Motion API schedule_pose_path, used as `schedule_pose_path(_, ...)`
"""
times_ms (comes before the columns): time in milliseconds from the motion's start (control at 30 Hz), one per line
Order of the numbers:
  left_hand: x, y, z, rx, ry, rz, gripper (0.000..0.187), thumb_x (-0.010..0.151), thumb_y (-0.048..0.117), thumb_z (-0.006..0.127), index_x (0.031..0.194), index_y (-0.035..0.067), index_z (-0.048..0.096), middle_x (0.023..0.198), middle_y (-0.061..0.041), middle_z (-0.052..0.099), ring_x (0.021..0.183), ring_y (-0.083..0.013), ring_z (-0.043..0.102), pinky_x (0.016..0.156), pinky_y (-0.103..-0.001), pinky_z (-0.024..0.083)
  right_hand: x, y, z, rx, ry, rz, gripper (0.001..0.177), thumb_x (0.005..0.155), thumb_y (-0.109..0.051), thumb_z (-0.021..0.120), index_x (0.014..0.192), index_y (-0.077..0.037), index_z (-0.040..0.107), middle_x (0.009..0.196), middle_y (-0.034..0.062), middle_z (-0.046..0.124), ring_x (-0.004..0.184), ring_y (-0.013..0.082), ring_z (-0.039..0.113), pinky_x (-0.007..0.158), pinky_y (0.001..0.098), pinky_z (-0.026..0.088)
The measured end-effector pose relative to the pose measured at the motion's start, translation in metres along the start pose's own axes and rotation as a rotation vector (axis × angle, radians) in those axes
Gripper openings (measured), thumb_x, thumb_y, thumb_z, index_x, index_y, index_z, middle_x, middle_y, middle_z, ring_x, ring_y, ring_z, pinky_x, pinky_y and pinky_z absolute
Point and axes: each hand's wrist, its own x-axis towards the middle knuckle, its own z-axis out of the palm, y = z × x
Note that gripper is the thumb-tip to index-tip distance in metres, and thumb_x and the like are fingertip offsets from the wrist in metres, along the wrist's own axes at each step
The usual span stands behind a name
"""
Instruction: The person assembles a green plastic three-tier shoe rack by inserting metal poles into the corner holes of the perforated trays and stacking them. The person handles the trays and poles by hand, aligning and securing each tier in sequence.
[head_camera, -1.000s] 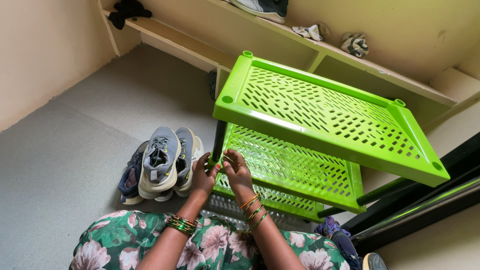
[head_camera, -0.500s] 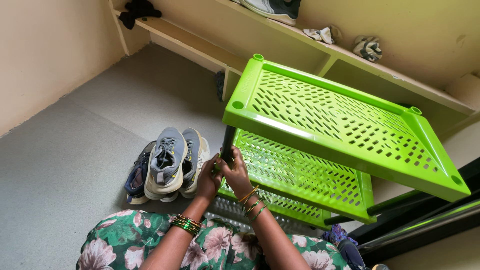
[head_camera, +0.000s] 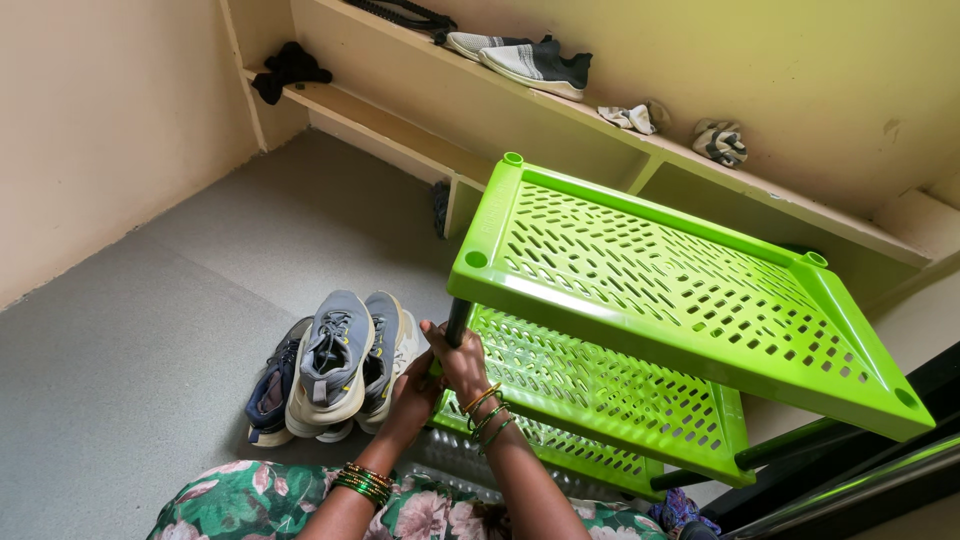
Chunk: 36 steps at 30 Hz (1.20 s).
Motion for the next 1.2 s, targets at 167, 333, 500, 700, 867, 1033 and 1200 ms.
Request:
schedule_pose_path(167,0.001,0.002,0.002,-0.041,0.004,-0.057,0.037,0.096,0.005,0.065,0.133,0.003,0.064,0.103,-0.003,0.069,0.090,-0.0075,0.056,0.078,-0.025,0.048,0.008,0.000,-0.007,0.007,-0.140,-0.060,0.047,0.091,-0.035,0.075,0.059,-0.007,0.054,0.055,0.0001,0.050,0.047,0.0096,0.046,0.041,0.0290,0.038)
schedule_pose_path(333,0.009,-0.013,0.000,0.031,0.029,-0.056,0.038,0.093,0.006,0.067,0.131,0.005,0.063,0.104,-0.001,0.070,0.093,-0.0059,0.059,0.082,-0.024,0.051,0.017,0.004,-0.017,0.024,-0.297,-0.144,0.046,0.092,-0.033,0.076,0.062,-0.007,0.052,0.058,-0.0002,0.048,0.055,0.0110,0.046,0.053,0.0290,0.039)
schedule_pose_path(500,0.015,-0.028,-0.004,-0.201,0.001,-0.122,0.046,0.091,0.002,0.066,0.136,0.006,0.061,0.115,-0.001,0.068,0.101,-0.0086,0.061,0.087,-0.026,0.052,0.008,0.004,-0.015,0.108,-0.239,-0.207,0.033,0.092,-0.032,0.075,0.083,-0.005,0.058,0.067,0.0020,0.055,0.062,0.0119,0.054,0.059,0.0295,0.044)
schedule_pose_path(700,0.025,-0.043,-0.004,-0.308,0.096,-0.181,0.039,0.104,0.017,0.056,0.139,0.003,0.063,0.126,-0.004,0.069,0.110,-0.0109,0.063,0.093,-0.026,0.051,-0.009,0.018,0.019,-0.207,0.340,-0.313,0.037,0.091,-0.037,0.071,0.107,-0.007,0.055,0.076,0.0081,0.066,0.065,0.0223,0.065,0.062,0.0376,0.052)
schedule_pose_path(867,0.020,-0.035,-0.004,-0.153,0.073,-0.110,0.042,0.098,0.011,0.059,0.139,0.004,0.061,0.125,-0.003,0.068,0.111,-0.0110,0.061,0.095,-0.026,0.049,-0.003,0.034,0.023,-0.197,0.365,-0.391,0.035,0.097,-0.036,0.068,0.104,-0.007,0.052,0.076,0.0061,0.062,0.065,0.0202,0.061,0.060,0.0370,0.049)
schedule_pose_path(1033,0.012,-0.010,-0.001,-0.077,-0.011,-0.090,0.044,0.091,0.003,0.061,0.135,0.008,0.060,0.119,-0.002,0.069,0.107,-0.0113,0.062,0.091,-0.026,0.051,0.015,0.027,0.012,0.041,0.175,-0.188,0.042,0.092,-0.026,0.080,0.071,-0.009,0.049,0.061,-0.0019,0.046,0.055,0.0092,0.043,0.048,0.0294,0.039)
schedule_pose_path(1200,0.009,-0.005,-0.003,0.187,-0.010,0.019,0.040,0.089,0.001,0.064,0.128,0.008,0.063,0.108,-0.003,0.071,0.099,-0.0114,0.062,0.086,-0.026,0.051,0.003,0.009,0.002,0.282,-0.066,-0.103,0.042,0.092,-0.019,0.077,0.063,-0.013,0.046,0.054,-0.0026,0.046,0.045,0.0079,0.042,0.042,0.0265,0.032)
